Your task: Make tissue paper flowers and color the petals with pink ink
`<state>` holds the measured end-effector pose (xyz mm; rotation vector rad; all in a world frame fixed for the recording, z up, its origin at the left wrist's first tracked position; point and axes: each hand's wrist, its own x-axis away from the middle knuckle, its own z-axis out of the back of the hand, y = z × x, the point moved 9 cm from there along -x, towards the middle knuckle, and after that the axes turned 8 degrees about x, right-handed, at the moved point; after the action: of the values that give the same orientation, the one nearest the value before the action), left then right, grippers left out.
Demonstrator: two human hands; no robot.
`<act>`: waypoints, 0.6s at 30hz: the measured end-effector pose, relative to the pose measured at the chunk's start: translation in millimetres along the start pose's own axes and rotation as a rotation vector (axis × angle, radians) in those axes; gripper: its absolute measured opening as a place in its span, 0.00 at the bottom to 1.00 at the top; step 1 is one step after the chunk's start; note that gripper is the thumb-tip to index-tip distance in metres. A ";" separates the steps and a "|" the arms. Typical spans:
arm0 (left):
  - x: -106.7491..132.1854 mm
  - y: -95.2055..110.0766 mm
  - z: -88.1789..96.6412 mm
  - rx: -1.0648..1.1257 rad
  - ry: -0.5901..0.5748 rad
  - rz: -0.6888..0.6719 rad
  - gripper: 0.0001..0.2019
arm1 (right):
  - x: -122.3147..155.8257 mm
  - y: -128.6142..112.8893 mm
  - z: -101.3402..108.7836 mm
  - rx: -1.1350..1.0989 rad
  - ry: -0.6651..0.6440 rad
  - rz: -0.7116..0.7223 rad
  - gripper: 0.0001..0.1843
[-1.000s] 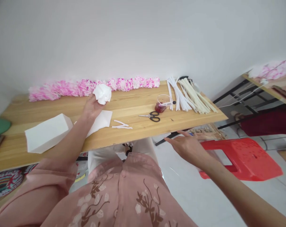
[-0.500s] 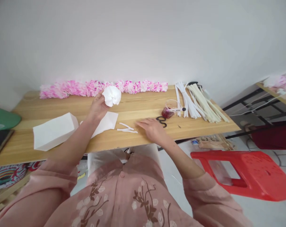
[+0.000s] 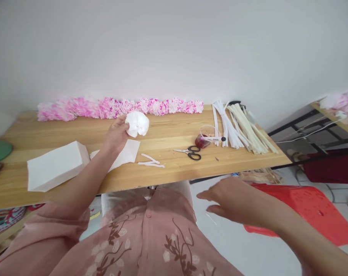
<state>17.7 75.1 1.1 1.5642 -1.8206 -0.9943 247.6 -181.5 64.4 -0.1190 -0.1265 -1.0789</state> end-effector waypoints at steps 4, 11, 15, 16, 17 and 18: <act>9.4 5.0 -14.3 -0.192 -0.047 -0.090 0.20 | -51.5 12.3 35.4 -0.146 0.275 -0.072 0.18; 14.9 18.7 -16.2 -0.429 -0.024 -0.277 0.21 | -156.1 7.9 52.7 -0.488 0.687 -0.202 0.11; 20.5 27.1 -16.3 -0.533 0.033 -0.352 0.20 | -189.9 2.4 49.3 -0.456 0.607 -0.220 0.13; 22.1 28.2 -17.3 -0.537 0.037 -0.362 0.19 | -196.1 2.8 49.0 -0.424 0.606 -0.234 0.14; 23.4 28.2 -18.5 -0.548 0.034 -0.362 0.19 | -201.9 3.4 48.5 -0.390 0.611 -0.248 0.14; 24.5 28.0 -19.5 -0.560 0.032 -0.361 0.20 | -207.5 3.4 47.7 -0.356 0.617 -0.254 0.15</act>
<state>12.2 49.0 33.5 1.5476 -1.1081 -1.4761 151.7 8.1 77.9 -0.0861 0.6227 -1.3395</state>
